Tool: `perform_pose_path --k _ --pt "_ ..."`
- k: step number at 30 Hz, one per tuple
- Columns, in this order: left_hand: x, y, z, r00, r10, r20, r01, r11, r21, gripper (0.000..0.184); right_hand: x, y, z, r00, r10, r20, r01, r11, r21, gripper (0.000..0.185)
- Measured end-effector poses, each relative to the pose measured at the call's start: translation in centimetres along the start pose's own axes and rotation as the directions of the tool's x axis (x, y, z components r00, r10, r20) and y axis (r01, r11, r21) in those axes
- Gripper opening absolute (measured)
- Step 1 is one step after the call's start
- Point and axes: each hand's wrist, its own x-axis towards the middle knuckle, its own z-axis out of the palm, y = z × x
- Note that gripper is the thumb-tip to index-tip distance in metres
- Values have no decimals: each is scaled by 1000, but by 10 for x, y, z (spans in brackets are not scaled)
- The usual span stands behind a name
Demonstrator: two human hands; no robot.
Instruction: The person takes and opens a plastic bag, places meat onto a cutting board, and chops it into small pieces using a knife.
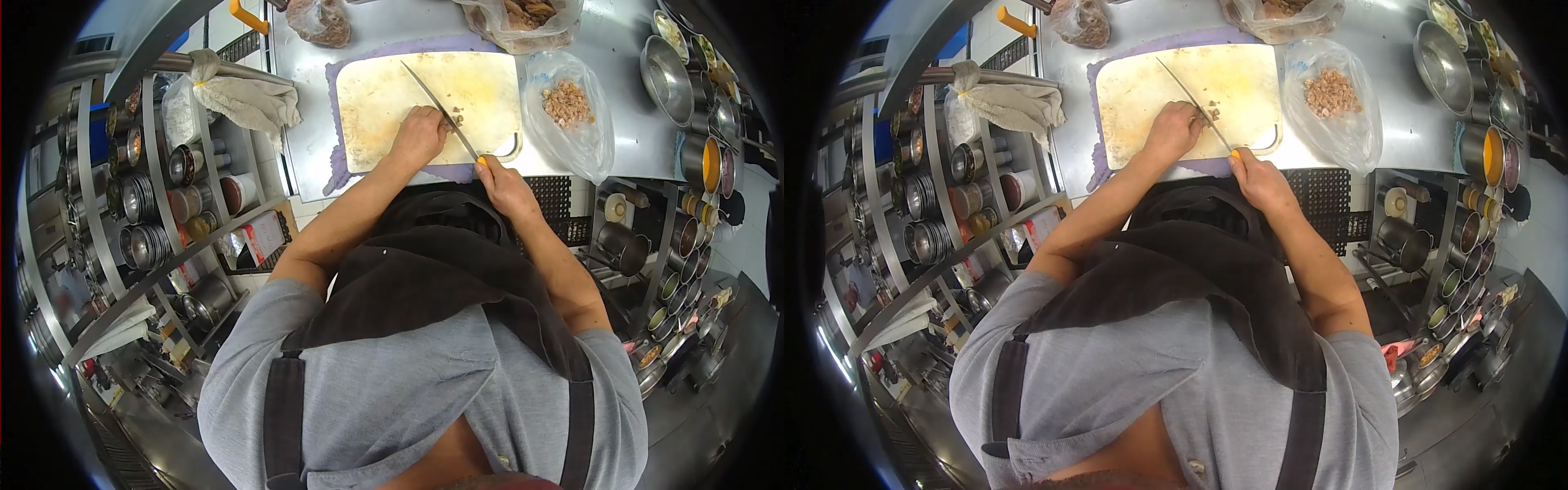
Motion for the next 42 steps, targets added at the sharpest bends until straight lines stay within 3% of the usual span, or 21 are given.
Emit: perform_pose_path --k 7,12,17,19,21,28,42 --pt "1 1 1 997 65 -44 -66 998 -22 8 36 -7 13 1000 13 13 -13 1000 10 36" --pt "0 6 -6 998 54 -43 -55 998 -19 8 84 -16 25 994 -57 -97 65 994 83 36" --pt "-11 8 -11 996 37 -76 -38 999 -14 13 67 -19 8 996 -51 -71 59 992 110 39" --pt "-13 7 -18 994 54 -97 -53 999 10 14 51 -22 -5 998 65 20 -66 991 113 38" --pt "-13 8 -26 999 -37 -8 37 999 -15 12 33 -14 -4 999 40 -4 -39 995 94 37" --pt "-7 3 -10 999 20 -32 -21 1000 -19 7 7 3 -3 998 -3 69 6 999 -42 38" --pt "-6 7 -7 999 34 -18 -34 999 -5 7 57 -6 15 996 -77 -50 79 996 40 35"
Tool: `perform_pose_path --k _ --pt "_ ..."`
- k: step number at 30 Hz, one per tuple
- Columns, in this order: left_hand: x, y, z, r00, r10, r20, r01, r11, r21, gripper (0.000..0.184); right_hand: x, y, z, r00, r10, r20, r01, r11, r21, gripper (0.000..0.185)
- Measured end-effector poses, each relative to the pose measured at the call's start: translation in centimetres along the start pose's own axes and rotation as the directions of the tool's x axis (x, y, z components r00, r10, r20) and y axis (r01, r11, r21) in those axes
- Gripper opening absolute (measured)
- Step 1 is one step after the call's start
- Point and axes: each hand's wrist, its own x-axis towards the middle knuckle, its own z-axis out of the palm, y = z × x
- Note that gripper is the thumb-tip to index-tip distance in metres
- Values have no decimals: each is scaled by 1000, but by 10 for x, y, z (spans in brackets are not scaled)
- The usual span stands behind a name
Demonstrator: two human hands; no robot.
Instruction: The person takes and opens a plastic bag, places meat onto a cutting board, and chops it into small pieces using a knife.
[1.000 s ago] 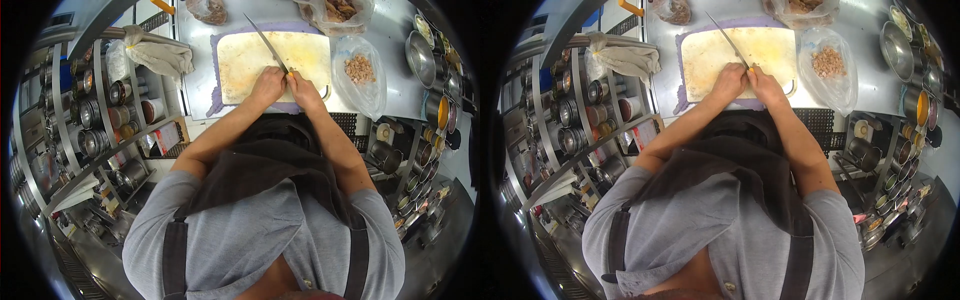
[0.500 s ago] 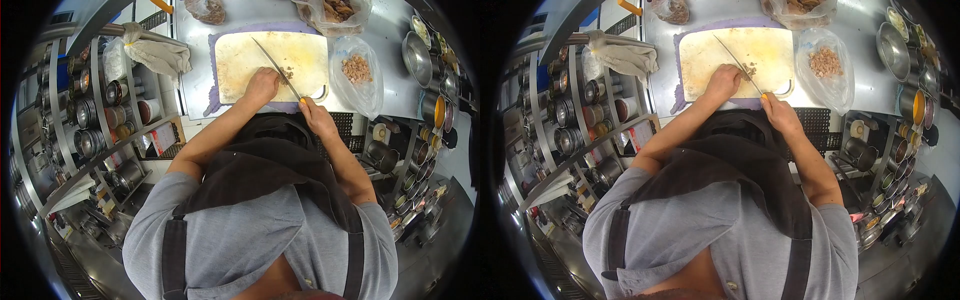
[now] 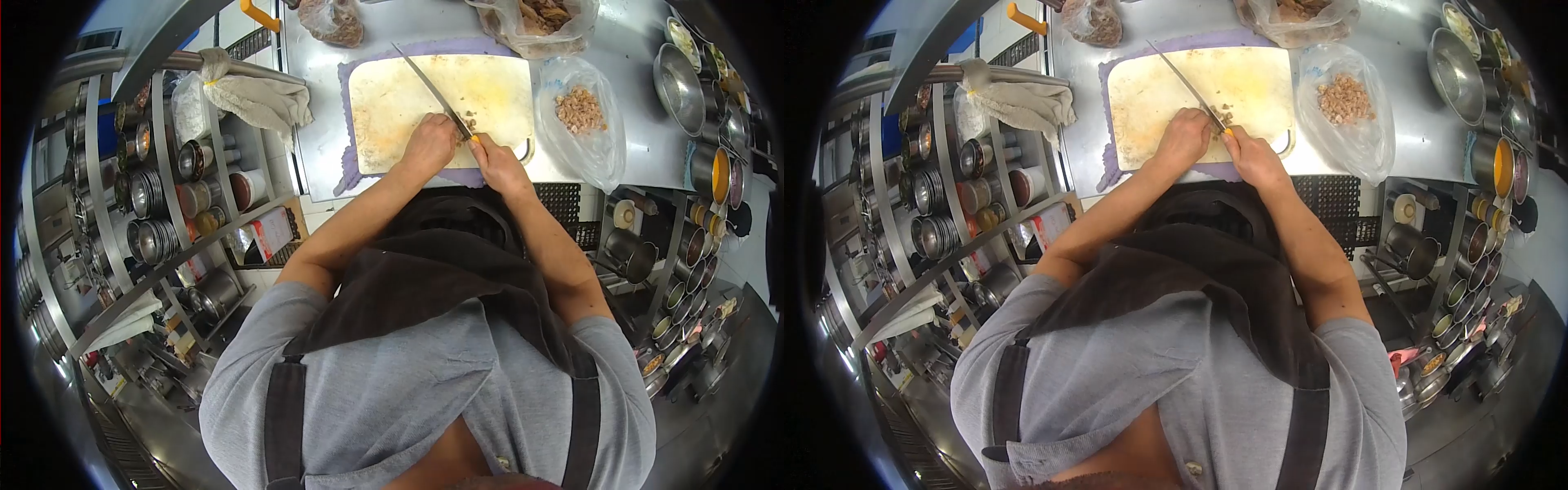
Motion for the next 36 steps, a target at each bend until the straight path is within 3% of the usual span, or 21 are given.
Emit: perform_pose_path --k 5,7,11,14,16,20,24,26,29,31,32,35,36 --pt "-8 4 -6 1000 10 -7 -10 1000 -6 7 -25 -2 -14 1000 15 -4 -15 999 35 36" --pt "-8 3 -3 1000 -3 -31 3 1000 -19 7 -34 -4 -21 994 61 95 -61 998 5 37" --pt "-7 3 4 1000 -22 -19 22 999 32 6 -32 6 -15 992 12 123 -8 1000 -30 36" --pt "-7 1 6 1000 -10 -15 11 999 42 3 -16 -1 -4 990 69 123 -65 997 -40 36" --pt "-4 3 6 1000 3 -10 -2 999 52 3 7 -4 7 999 -5 54 8 998 -68 36" --pt "-6 5 2 1000 -5 -24 6 999 44 2 16 -5 5 999 -8 45 9 1000 -14 38" --pt "-10 -4 6 990 -80 -120 84 996 24 5 -4 7 -5 991 -90 -100 99 991 92 42" --pt "-6 -5 0 988 -109 -109 114 993 35 8 -18 -18 -38 966 210 149 -243 936 255 42" --pt "14 8 -13 980 -144 -137 142 990 -25 9 -20 -13 -43 964 214 159 -254 918 305 43" --pt "32 29 -20 965 101 -244 -125 988 -86 9 -22 -14 -43 966 197 165 -247 890 383 44" --pt "35 30 -19 961 125 -245 -148 986 -81 9 -24 -15 -42 966 181 184 -246 857 453 45" --pt "35 15 -8 999 26 30 -28 997 69 9 -28 -7 -43 971 187 145 -237 767 596 44" --pt "33 9 -8 999 46 29 -48 996 74 9 -30 -5 -47 972 194 131 -234 763 603 43"
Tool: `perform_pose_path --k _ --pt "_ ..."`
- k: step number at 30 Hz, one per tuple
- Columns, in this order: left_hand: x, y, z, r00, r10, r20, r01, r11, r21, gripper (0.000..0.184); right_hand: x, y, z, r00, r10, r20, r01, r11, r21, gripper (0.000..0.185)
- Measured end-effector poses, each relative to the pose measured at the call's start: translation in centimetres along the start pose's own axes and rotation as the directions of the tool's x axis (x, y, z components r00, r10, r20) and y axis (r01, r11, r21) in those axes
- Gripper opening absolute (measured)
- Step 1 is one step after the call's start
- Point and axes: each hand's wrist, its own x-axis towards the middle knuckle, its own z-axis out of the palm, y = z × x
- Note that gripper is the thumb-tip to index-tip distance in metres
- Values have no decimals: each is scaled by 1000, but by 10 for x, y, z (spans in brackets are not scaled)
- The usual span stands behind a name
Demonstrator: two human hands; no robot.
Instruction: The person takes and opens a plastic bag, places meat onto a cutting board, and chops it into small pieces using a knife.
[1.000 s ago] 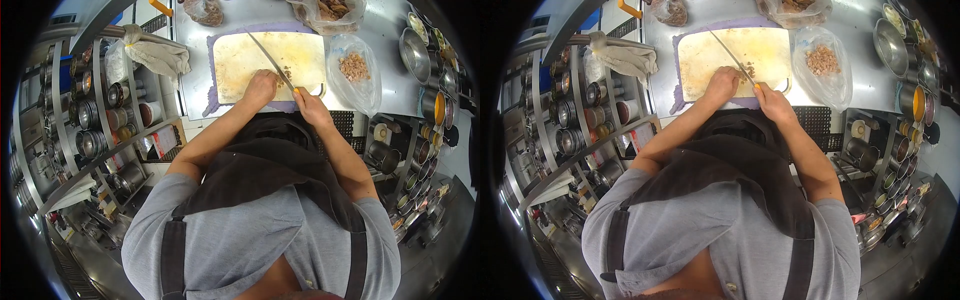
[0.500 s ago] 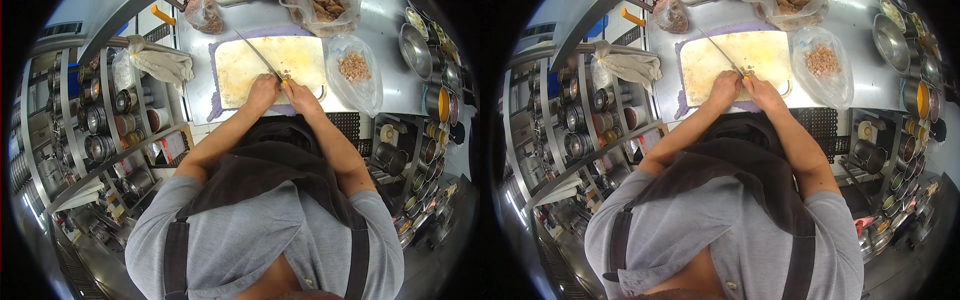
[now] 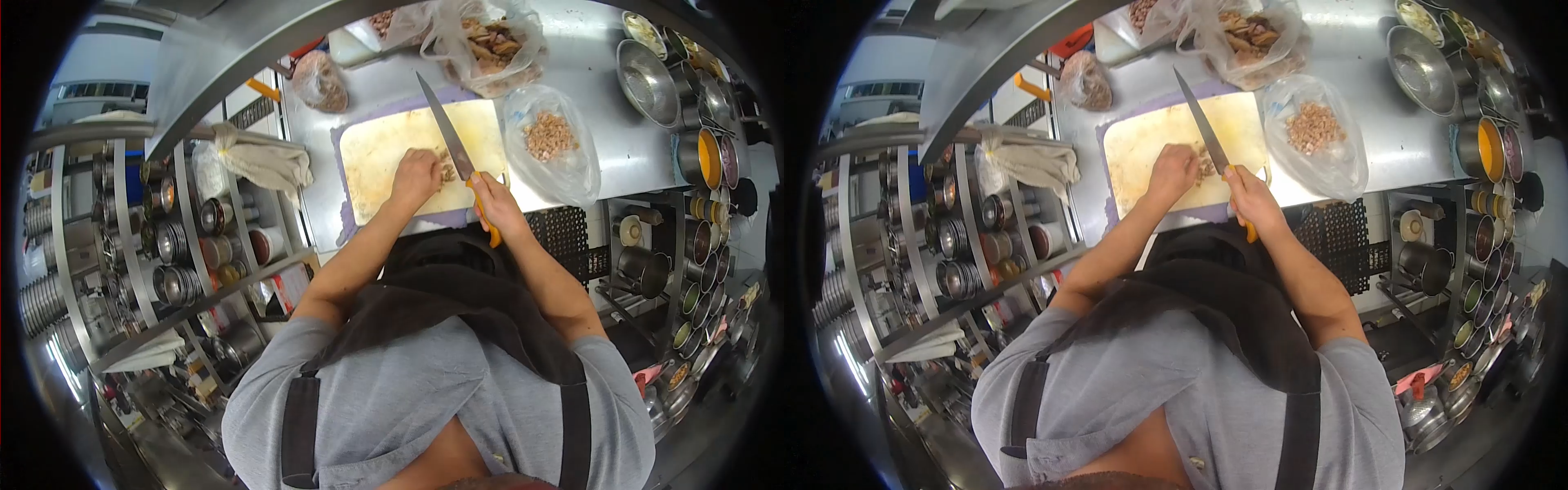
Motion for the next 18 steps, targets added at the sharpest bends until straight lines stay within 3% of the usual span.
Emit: perform_pose_path --k 1,3,4,6,8,10,13,15,16,18 --pt "-1 -4 -1 999 -23 -24 23 1000 -11 10 -3 -3 -6 1000 -12 -13 12 1000 6 43" --pt "8 -11 -7 991 -50 -121 47 998 -32 10 -12 -7 -18 998 54 -14 -56 970 -238 41" --pt "20 -10 -15 993 -35 -115 32 999 -28 10 -15 4 -21 999 48 -24 -52 972 -227 41" --pt "54 -7 -30 968 -36 -249 27 999 -40 11 -16 33 -22 970 -243 7 209 814 -541 40" --pt "96 10 -50 974 -28 -223 14 998 -63 11 -20 37 -24 978 -196 68 204 843 -497 38" --pt "135 16 -50 980 -22 -200 5 996 -87 11 -20 48 -24 929 -279 244 371 725 -580 36" --pt "190 21 -32 974 135 -183 -149 987 -65 13 -15 56 -30 919 -260 296 389 727 -566 33" --pt "218 30 -15 945 328 -24 -320 934 160 19 -12 59 -32 928 -230 294 362 743 -563 31" --pt "226 31 -7 942 335 -19 -327 930 166 19 -12 59 -34 927 -238 290 366 746 -557 31" --pt "235 34 4 925 248 288 -345 867 361 25 -12 58 -38 950 -223 219 306 807 -506 32"
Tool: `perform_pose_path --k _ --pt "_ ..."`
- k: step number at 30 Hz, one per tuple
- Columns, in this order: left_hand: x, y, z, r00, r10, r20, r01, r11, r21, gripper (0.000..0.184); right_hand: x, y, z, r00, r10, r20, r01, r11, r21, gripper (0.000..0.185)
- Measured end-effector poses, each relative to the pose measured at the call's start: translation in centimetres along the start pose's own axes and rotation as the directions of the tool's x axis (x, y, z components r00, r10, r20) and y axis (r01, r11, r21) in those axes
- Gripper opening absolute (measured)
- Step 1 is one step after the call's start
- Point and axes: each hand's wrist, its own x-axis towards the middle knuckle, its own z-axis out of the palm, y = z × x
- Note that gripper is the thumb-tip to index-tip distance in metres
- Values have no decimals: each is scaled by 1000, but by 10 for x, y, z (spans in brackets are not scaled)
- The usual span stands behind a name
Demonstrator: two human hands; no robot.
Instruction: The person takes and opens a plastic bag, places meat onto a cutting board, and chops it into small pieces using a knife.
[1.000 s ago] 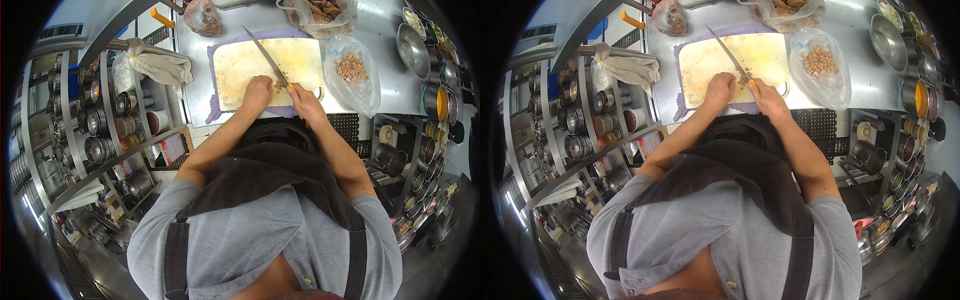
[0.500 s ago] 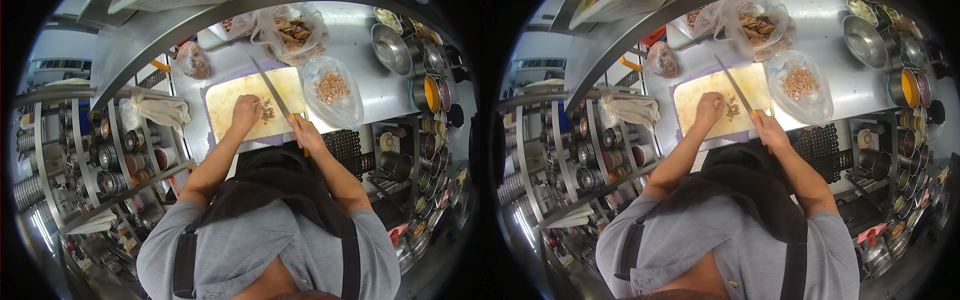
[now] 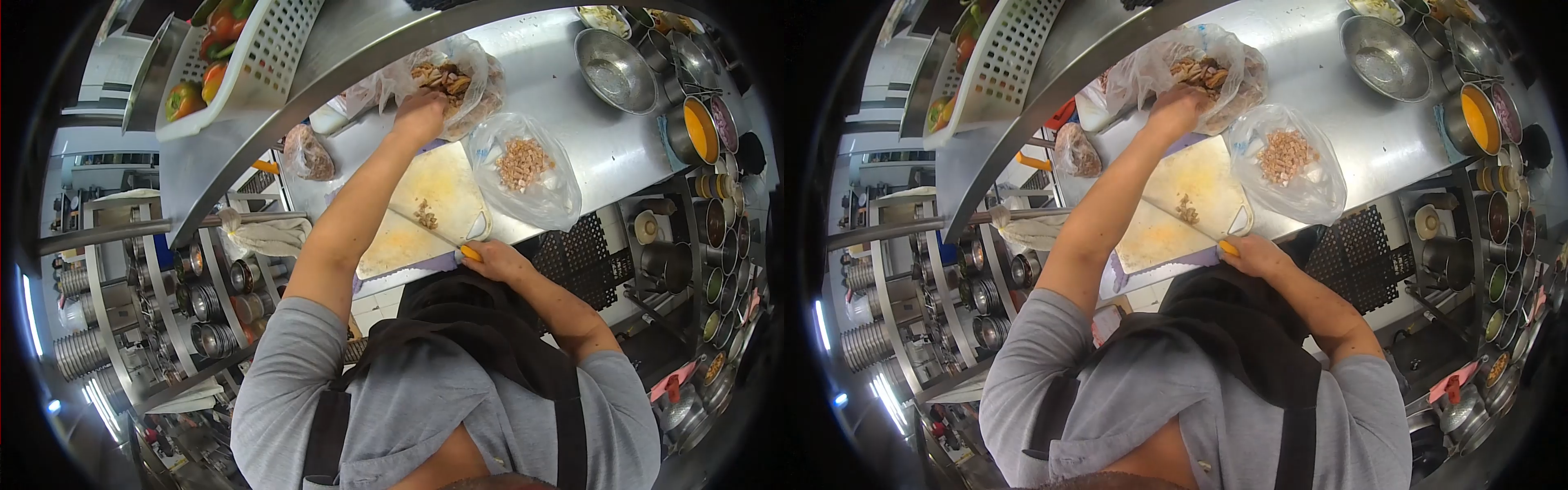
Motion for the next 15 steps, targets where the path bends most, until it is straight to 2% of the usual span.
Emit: perform_pose_path --k 1,2,3,4,6,8,10,14,15 --pt "2 -2 -1 986 -67 150 49 992 118 24 0 4 0 1000 -5 -7 5 1000 0 32" --pt "5 -4 -2 987 -64 145 46 991 125 24 2 11 1 999 -4 -53 5 1000 15 34" --pt "5 -1 -12 934 -290 210 264 954 143 25 4 11 -3 995 -2 -98 5 1000 30 36" --pt "5 0 -20 824 -498 270 467 867 174 25 5 12 -6 995 -7 -102 10 1000 29 36" --pt "0 -15 -18 810 -502 304 458 865 208 25 6 10 -10 993 78 -83 -79 997 -7 37" --pt "1 -25 -12 794 -505 338 447 862 238 25 5 9 -9 994 66 -92 -68 998 -15 37" --pt "12 -18 -27 899 -340 277 347 938 25 27 5 9 -7 993 59 -106 -62 998 -30 37" --pt "48 -14 -31 918 -340 204 368 922 -121 32 2 5 -7 990 95 -107 -95 995 0 36" --pt "58 -17 -27 947 -272 172 302 934 -188 35 2 4 -8 989 110 -101 -110 994 5 36"
